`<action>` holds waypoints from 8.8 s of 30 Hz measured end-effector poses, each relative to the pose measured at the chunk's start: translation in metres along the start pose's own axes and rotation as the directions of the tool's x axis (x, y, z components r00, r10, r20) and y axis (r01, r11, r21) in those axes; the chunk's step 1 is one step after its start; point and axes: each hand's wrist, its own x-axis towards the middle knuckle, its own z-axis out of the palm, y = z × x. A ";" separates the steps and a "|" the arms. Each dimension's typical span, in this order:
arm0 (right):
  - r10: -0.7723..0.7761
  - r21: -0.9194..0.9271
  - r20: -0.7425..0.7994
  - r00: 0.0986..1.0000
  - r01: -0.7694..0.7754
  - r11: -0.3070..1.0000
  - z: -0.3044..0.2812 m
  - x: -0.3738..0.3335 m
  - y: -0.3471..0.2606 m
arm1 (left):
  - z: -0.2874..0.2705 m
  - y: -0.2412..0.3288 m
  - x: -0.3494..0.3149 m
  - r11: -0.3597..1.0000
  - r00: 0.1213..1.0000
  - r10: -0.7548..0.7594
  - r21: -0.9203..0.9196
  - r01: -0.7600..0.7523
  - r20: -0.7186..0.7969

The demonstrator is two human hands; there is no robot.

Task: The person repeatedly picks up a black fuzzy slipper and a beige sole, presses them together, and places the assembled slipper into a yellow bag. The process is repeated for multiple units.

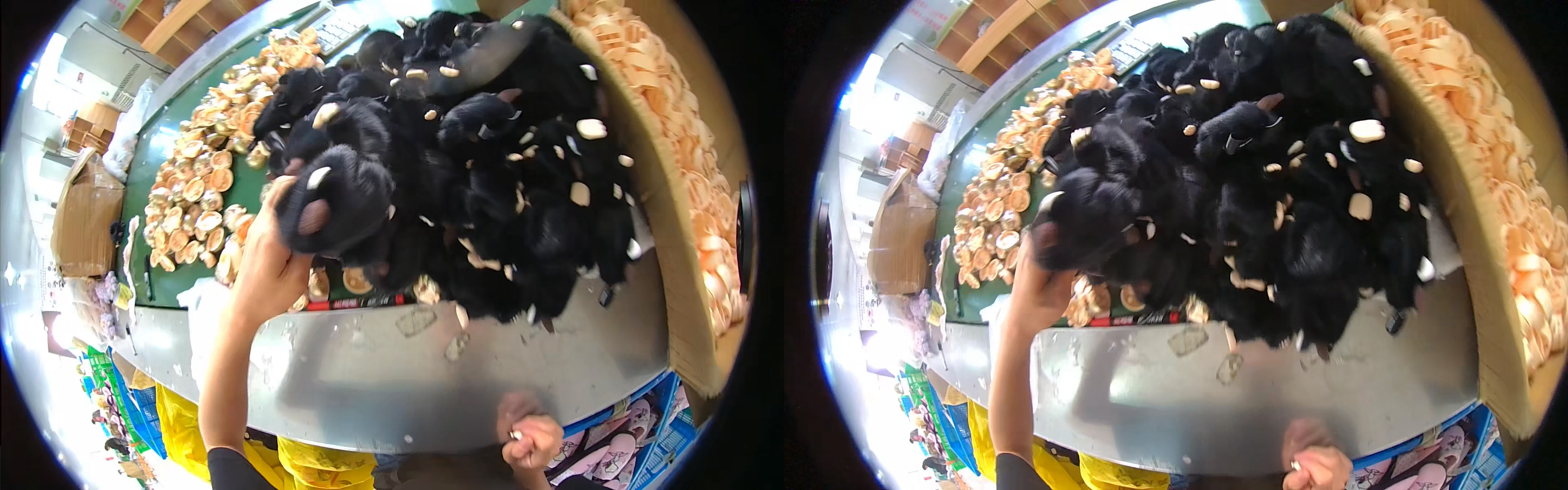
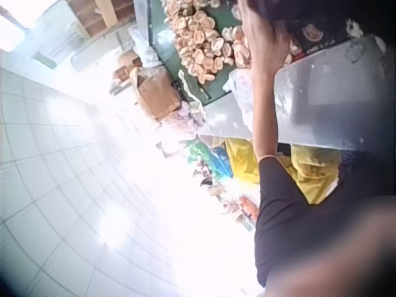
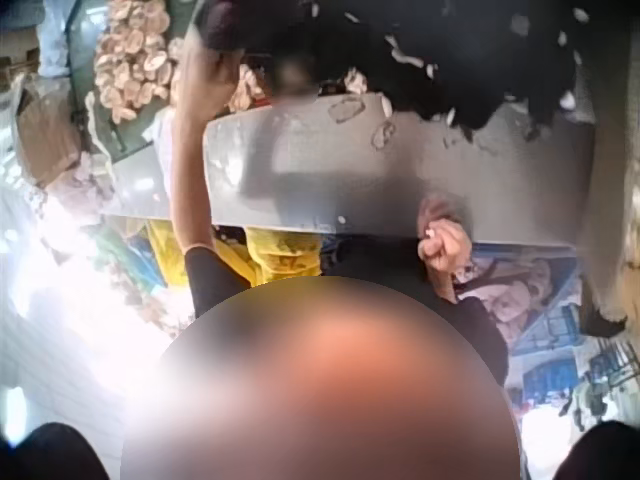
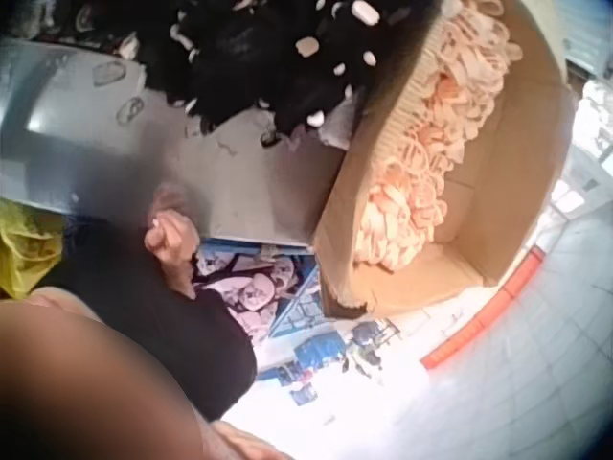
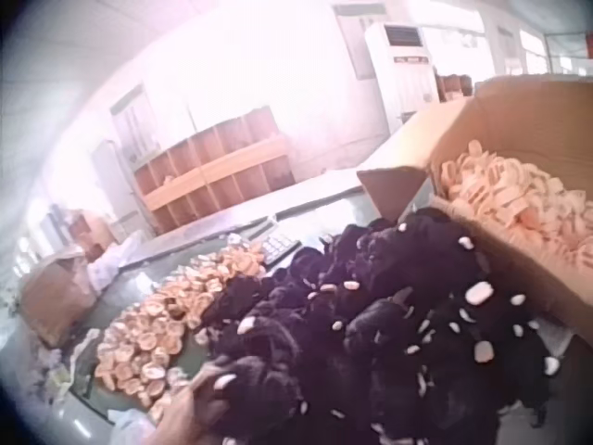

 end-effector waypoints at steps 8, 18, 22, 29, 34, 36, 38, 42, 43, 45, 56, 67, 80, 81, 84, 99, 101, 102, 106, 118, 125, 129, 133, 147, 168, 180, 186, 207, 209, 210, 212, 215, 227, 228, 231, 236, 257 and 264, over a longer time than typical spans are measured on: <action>0.408 0.448 0.065 0.911 -0.392 0.804 0.005 0.031 -0.037 | -0.008 0.087 -0.103 0.896 0.878 -0.295 -0.428 0.117 -0.377; -0.134 0.455 0.493 0.860 -0.124 0.882 0.030 0.099 -0.141 | 0.007 0.142 -0.230 0.693 0.861 -0.469 -0.687 0.220 -0.198; -0.197 0.558 0.615 0.763 -0.245 0.793 0.059 0.079 -0.157 | 0.004 0.143 -0.260 0.645 0.846 -0.493 -0.738 0.199 -0.202; 0.204 0.450 0.583 0.786 -0.523 0.724 0.067 0.034 -0.180 | 0.027 0.158 -0.308 0.368 0.809 -0.564 -0.927 0.068 -0.165; 0.054 0.513 0.767 0.639 -0.661 0.547 0.062 0.036 -0.170 | 0.038 0.138 -0.320 0.377 0.708 -0.659 -0.926 0.021 -0.253; 0.107 0.553 0.757 0.644 -0.720 0.419 0.065 0.035 -0.168 | 0.043 0.132 -0.326 0.309 0.691 -0.667 -0.948 -0.081 -0.277; 0.131 0.528 0.783 0.608 -0.761 0.377 0.063 0.035 -0.164 | 0.044 0.129 -0.330 0.141 0.687 -0.679 -0.964 -0.224 -0.258; 0.026 0.556 0.704 0.710 -0.574 0.602 0.072 0.041 -0.169 | 0.037 0.125 -0.333 0.131 0.719 -0.669 -0.982 -0.134 -0.187; -0.025 0.557 0.693 0.720 -0.514 0.653 0.075 0.041 -0.171 | 0.036 0.126 -0.332 0.115 0.722 -0.669 -0.984 -0.135 -0.177; -0.067 0.555 0.716 0.695 -0.508 0.659 0.076 0.040 -0.171 | 0.034 0.130 -0.327 0.085 0.727 -0.668 -0.987 -0.137 -0.159; 0.056 0.458 0.877 0.477 -0.865 0.205 0.069 0.038 -0.168 | 0.037 0.128 -0.324 -0.020 0.782 -0.617 -0.992 -0.123 -0.085; 0.103 0.464 0.849 0.518 -0.825 0.323 0.074 0.044 -0.172 | 0.044 0.129 -0.340 -0.204 0.705 -0.698 -0.979 -0.029 0.125; 0.035 0.459 0.843 0.536 -0.753 0.471 0.063 0.047 -0.166 | 0.038 0.149 -0.329 -0.108 0.768 -0.641 -0.988 -0.107 -0.014; 0.045 0.449 0.841 0.540 -0.741 0.499 0.063 0.048 -0.167 | 0.036 0.151 -0.328 -0.035 0.812 -0.581 -0.995 -0.095 -0.057; 0.065 0.477 0.845 0.532 -0.802 0.360 0.071 0.040 -0.170 | 0.032 0.164 -0.318 0.285 0.747 -0.659 -0.949 0.139 -0.088; 0.081 0.539 0.775 0.627 -0.722 0.433 0.063 0.039 -0.170 | 0.045 0.168 -0.325 -0.169 0.683 -0.730 -0.970 -0.177 0.003; 0.123 0.556 0.741 0.660 -0.706 0.439 0.065 0.040 -0.170 | 0.044 0.170 -0.322 -0.171 0.704 -0.710 -0.971 -0.166 0.005; 0.132 0.565 0.725 0.676 -0.693 0.448 0.068 0.041 -0.167 | 0.043 0.170 -0.320 -0.143 0.706 -0.708 -0.981 -0.128 0.011; 0.107 0.555 0.616 0.780 -0.527 0.644 0.076 0.044 -0.164 | 0.043 0.171 -0.314 -0.138 0.738 -0.674 -0.985 -0.102 0.018; -0.007 0.434 0.482 0.876 -0.232 0.870 0.147 0.068 -0.130 | 0.032 0.107 -0.268 0.037 0.776 -0.596 -0.958 0.283 0.206; 0.194 0.391 0.581 0.791 -0.480 0.785 0.156 0.061 -0.123 | 0.041 0.090 -0.251 0.211 0.710 -0.662 -0.850 0.484 0.239; 0.317 0.317 0.760 0.568 -0.749 0.582 0.154 0.075 -0.139 | 0.041 0.084 -0.259 0.031 0.522 -0.838 -0.940 0.340 0.161; 0.298 0.360 0.781 0.549 -0.786 0.503 0.137 0.076 -0.145 | 0.029 0.086 -0.281 0.198 0.487 -0.871 -0.955 0.223 -0.067; -0.184 0.504 0.864 0.469 -0.806 0.310 0.094 0.055 -0.193 | 0.025 0.129 -0.317 0.228 0.474 -0.842 -0.966 -0.119 -0.258; -0.054 0.624 0.720 0.692 -0.611 0.486 0.087 0.042 -0.196 | 0.021 0.166 -0.330 0.267 0.497 -0.840 -0.963 0.026 -0.219; -0.331 0.544 0.196 0.923 0.178 0.820 0.124 0.022 -0.182 | 0.028 0.163 -0.332 0.595 0.584 -0.710 -0.779 0.198 -0.394; -0.457 0.750 0.323 0.829 0.070 0.657 0.127 0.020 -0.173 | 0.028 0.158 -0.333 0.527 0.617 -0.715 -0.833 0.167 -0.328; -0.107 0.745 0.621 0.777 -0.542 0.389 0.105 0.038 -0.171 | 0.042 0.157 -0.347 -0.308 0.835 -0.541 -0.948 -0.087 0.099; -0.101 0.741 0.606 0.789 -0.514 0.432 0.105 0.039 -0.170 | 0.037 0.160 -0.341 -0.232 0.815 -0.575 -0.969 -0.081 0.069; -0.101 0.739 0.598 0.795 -0.498 0.453 0.105 0.041 -0.170 | 0.036 0.160 -0.340 -0.171 0.810 -0.586 -0.982 -0.081 0.036; -0.099 0.758 0.570 0.816 -0.475 0.446 0.108 0.037 -0.168 | 0.035 0.155 -0.343 0.020 0.818 -0.574 -0.999 -0.040 -0.044; -0.092 0.770 0.594 0.799 -0.532 0.352 0.109 0.024 -0.156 | 0.029 0.164 -0.330 0.104 0.685 -0.726 -0.995 0.008 -0.071; -0.252 0.733 0.303 0.919 -0.055 0.678 0.113 0.032 -0.151 | 0.032 0.155 -0.325 0.187 0.647 -0.749 -0.982 0.001 -0.143; -0.260 0.730 0.303 0.917 -0.048 0.682 0.113 0.033 -0.152 | 0.032 0.155 -0.325 0.208 0.642 -0.752 -0.978 0.013 -0.151; -0.287 0.715 0.281 0.916 0.000 0.699 0.115 0.033 -0.153 | 0.031 0.155 -0.324 0.234 0.633 -0.758 -0.971 0.043 -0.154; -0.375 0.621 0.169 0.911 0.197 0.759 0.118 0.031 -0.150 | 0.034 0.155 -0.326 0.314 0.634 -0.751 -0.944 0.098 -0.184; -0.290 0.616 0.241 0.926 0.085 0.783 0.115 0.032 -0.151 | 0.033 0.159 -0.311 0.337 0.645 -0.743 -0.933 0.127 -0.181; -0.323 0.477 0.157 0.933 0.215 0.852 0.107 0.034 -0.155 | 0.034 0.153 -0.313 0.404 0.684 -0.689 -0.910 0.090 -0.239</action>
